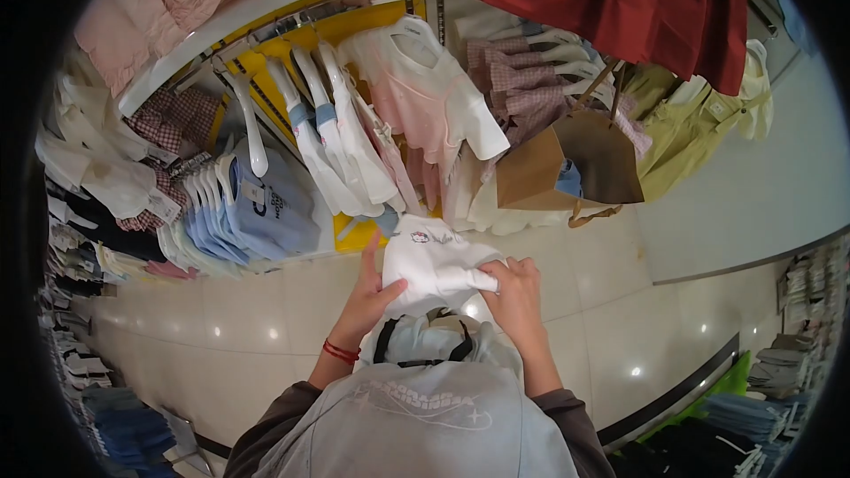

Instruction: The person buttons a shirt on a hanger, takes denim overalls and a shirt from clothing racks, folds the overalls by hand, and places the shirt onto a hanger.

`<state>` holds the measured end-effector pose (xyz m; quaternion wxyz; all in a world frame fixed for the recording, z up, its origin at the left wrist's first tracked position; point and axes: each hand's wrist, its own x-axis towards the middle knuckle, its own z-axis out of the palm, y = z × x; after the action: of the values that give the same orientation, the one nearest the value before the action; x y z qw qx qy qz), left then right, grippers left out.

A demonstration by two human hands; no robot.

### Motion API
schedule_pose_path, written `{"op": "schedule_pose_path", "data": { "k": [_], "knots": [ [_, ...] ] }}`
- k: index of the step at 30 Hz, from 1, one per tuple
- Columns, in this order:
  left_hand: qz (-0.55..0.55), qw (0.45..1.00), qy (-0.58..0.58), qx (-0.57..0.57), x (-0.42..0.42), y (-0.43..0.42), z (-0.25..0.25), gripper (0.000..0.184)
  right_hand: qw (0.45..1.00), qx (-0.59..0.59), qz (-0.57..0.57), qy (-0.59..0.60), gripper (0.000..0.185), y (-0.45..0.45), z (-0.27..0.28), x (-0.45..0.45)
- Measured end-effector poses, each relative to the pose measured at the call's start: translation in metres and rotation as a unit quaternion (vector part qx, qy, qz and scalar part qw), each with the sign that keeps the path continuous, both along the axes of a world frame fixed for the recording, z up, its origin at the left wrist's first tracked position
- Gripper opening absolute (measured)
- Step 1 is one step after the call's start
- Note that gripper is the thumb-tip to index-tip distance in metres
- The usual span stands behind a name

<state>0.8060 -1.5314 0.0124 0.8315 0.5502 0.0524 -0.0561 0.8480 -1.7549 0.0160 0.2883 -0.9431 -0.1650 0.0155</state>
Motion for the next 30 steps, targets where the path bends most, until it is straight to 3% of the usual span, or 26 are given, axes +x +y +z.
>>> {"op": "schedule_pose_path", "data": {
  "k": [3,4,6,8,9,10,12,13,16,17,18,20,21,24,27,30],
  "knots": [
    [0.03,0.99,0.006,0.138,0.004,0.011,-0.01,0.071,0.982,-0.011,0.045,-0.184,0.026,-0.002,0.013,0.0],
    [0.04,0.959,-0.069,0.271,0.004,0.011,-0.008,0.07,0.987,0.062,0.081,-0.127,0.026,-0.003,0.011,0.001],
    [0.055,0.829,-0.213,0.514,0.005,0.012,0.006,0.071,0.967,0.206,0.148,-0.009,0.024,-0.004,0.003,0.001],
    [-0.032,0.732,-0.303,0.609,0.006,0.001,0.042,0.063,0.963,0.164,0.186,0.105,0.021,0.0,0.021,-0.003],
    [-0.091,0.728,-0.319,0.6,0.005,-0.004,0.043,0.06,0.955,0.141,0.205,0.162,0.02,0.003,0.031,-0.004],
    [-0.15,0.723,-0.331,0.587,0.004,-0.009,0.044,0.056,0.95,0.149,0.204,0.184,0.019,0.006,0.037,-0.004],
    [-0.291,0.792,-0.296,0.448,0.008,-0.014,0.026,0.049,0.938,0.165,0.205,0.224,0.017,0.009,0.045,-0.003],
    [-0.334,0.816,-0.141,0.45,0.008,-0.016,0.028,0.042,0.941,0.219,0.159,0.204,0.018,0.01,0.041,-0.004],
    [-0.223,0.884,-0.093,0.401,0.01,-0.011,0.008,0.045,0.929,0.354,0.034,0.102,0.024,0.009,0.018,-0.004],
    [-0.144,0.887,-0.068,0.434,0.006,-0.006,-0.023,0.041,0.923,0.382,0.006,0.046,0.028,0.005,0.009,-0.002],
    [-0.12,0.937,-0.041,0.324,0.005,-0.003,-0.022,0.039,0.912,0.409,-0.023,-0.011,0.032,0.0,0.002,0.0],
    [-0.064,0.994,0.015,0.092,0.002,0.003,-0.021,0.036,0.887,0.45,-0.027,0.099,0.041,-0.017,-0.011,-0.006],
    [-0.057,0.997,0.049,0.032,0.001,0.004,-0.011,0.028,0.869,0.469,-0.029,0.154,0.045,-0.02,-0.018,-0.012],
    [-0.083,0.992,0.098,-0.018,-0.005,0.009,-0.014,0.031,0.816,0.502,0.005,0.288,0.055,-0.01,-0.041,-0.03],
    [-0.073,0.98,0.131,-0.131,-0.01,-0.004,-0.015,0.043,0.785,0.499,-0.003,0.367,0.062,0.014,-0.053,-0.044],
    [-0.054,0.944,0.199,-0.259,-0.014,-0.014,-0.016,0.043,0.813,0.487,0.015,0.32,0.068,0.034,-0.072,-0.047]
  ]
}}
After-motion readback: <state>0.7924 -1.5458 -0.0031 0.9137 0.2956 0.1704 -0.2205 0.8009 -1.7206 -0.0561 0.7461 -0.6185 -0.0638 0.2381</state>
